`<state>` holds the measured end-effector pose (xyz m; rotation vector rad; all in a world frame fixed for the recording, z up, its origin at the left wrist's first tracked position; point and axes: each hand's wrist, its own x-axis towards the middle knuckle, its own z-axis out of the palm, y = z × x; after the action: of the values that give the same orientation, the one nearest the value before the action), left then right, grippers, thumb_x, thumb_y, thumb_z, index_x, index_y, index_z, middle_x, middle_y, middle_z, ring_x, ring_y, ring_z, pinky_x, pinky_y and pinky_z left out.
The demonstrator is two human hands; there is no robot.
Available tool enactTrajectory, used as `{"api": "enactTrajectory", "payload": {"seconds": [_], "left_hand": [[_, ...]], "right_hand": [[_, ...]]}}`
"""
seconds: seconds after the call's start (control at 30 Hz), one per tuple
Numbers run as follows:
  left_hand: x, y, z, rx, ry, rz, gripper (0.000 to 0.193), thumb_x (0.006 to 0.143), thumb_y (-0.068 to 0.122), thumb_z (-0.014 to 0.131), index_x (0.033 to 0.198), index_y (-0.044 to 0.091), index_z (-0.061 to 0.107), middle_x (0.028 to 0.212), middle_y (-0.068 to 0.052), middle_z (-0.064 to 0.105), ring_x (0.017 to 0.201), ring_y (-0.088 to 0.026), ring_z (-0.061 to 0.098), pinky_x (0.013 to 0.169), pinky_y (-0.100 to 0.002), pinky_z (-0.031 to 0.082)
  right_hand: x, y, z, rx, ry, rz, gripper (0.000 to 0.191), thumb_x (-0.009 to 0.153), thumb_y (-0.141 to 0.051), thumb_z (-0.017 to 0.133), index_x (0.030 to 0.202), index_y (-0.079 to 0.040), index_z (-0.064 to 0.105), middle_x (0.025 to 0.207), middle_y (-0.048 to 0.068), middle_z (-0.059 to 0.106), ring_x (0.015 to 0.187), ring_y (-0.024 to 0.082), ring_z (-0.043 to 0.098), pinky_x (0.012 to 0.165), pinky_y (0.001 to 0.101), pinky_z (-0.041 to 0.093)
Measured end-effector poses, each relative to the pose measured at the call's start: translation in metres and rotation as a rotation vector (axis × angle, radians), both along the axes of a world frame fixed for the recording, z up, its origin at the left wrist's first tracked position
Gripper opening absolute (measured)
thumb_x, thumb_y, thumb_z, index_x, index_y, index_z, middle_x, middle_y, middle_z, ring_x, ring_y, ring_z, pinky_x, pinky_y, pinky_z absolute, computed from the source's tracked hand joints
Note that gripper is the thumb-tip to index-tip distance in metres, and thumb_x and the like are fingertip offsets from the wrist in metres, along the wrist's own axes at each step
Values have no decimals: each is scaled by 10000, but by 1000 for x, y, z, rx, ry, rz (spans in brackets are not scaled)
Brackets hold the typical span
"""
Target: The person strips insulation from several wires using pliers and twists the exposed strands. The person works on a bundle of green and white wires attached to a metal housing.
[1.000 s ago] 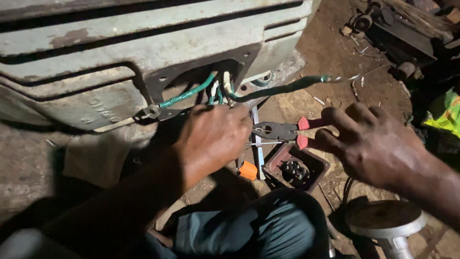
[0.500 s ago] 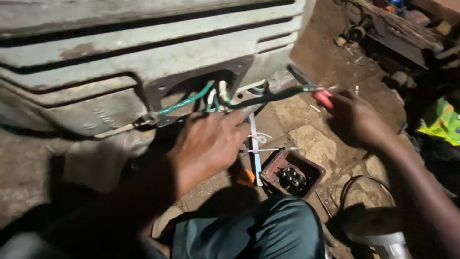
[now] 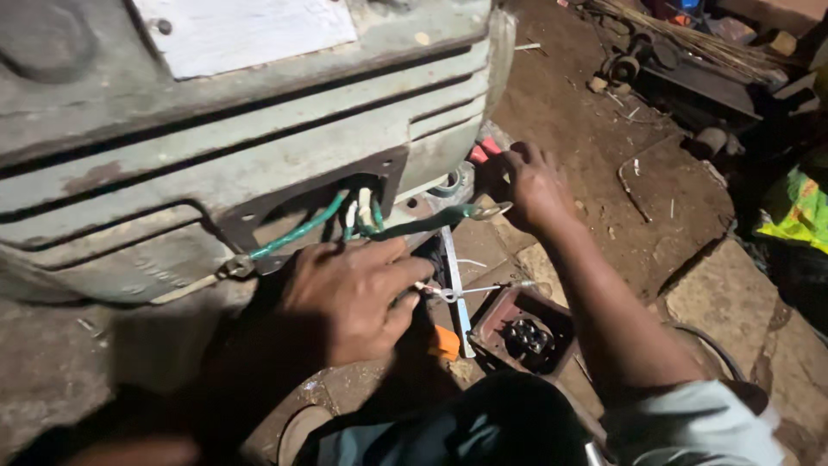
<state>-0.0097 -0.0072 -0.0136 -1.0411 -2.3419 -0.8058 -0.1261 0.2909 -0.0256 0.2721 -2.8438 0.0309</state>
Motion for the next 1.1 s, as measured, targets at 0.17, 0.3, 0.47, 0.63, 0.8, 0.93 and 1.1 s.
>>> {"api": "enactTrajectory", "payload": {"seconds": [0.17, 0.3, 0.47, 0.63, 0.8, 0.93, 1.1], "left_hand": [[1, -4, 8, -72, -376, -117, 219, 869, 198, 709, 1073, 144, 766, 890, -15, 669, 713, -177, 698, 535, -342, 559], [6, 3, 15, 6, -234, -55, 250, 743, 148, 738, 988, 119, 777, 852, -10, 684, 713, -218, 702, 494, -367, 539], [7, 2, 25, -21, -240, -103, 227, 797, 95, 711, 1017, 101, 765, 818, -41, 665, 665, -231, 705, 488, -384, 551], [9, 2, 24, -16, -223, -82, 224, 784, 68, 685, 998, 75, 750, 824, -56, 660, 661, -244, 708, 510, -397, 556], [10, 8, 17, 71, -233, -11, 88, 847, 138, 723, 914, 93, 758, 758, -54, 655, 615, -263, 686, 507, -409, 538], [6, 6, 15, 33, -298, -77, 197, 847, 55, 653, 1008, 95, 760, 739, -28, 641, 580, -207, 672, 448, -367, 533], [7, 6, 12, 30, -190, -52, 201, 777, 39, 653, 928, 106, 768, 691, -55, 602, 581, -233, 650, 473, -422, 511]], "right_hand": [[104, -26, 20, -517, 147, 119, 129, 1010, -178, 681, 1057, -59, 693, 942, 120, 686, 827, 262, 692, 759, 376, 545], [169, -53, 16, -396, 246, 535, 427, 842, -320, 790, 1088, 0, 652, 1011, 149, 676, 802, 284, 640, 696, 395, 512], [164, -65, 22, -210, 351, 547, 389, 816, -221, 754, 1134, -1, 708, 979, 117, 684, 771, 260, 626, 635, 393, 431], [159, -73, 20, -202, 347, 568, 372, 781, -130, 728, 1129, -1, 713, 948, 107, 669, 778, 259, 616, 651, 395, 420], [153, -71, 9, -193, 317, 536, 359, 740, -149, 726, 1070, -8, 718, 837, 76, 634, 711, 248, 613, 628, 405, 415], [163, -78, 0, -545, 259, 447, 213, 936, -175, 693, 1089, -28, 699, 904, 65, 673, 751, 187, 623, 648, 331, 459], [167, -74, -9, -1274, -508, 105, 267, 1043, -253, 577, 985, -11, 674, 781, -2, 617, 705, 74, 539, 605, 270, 458]]}}
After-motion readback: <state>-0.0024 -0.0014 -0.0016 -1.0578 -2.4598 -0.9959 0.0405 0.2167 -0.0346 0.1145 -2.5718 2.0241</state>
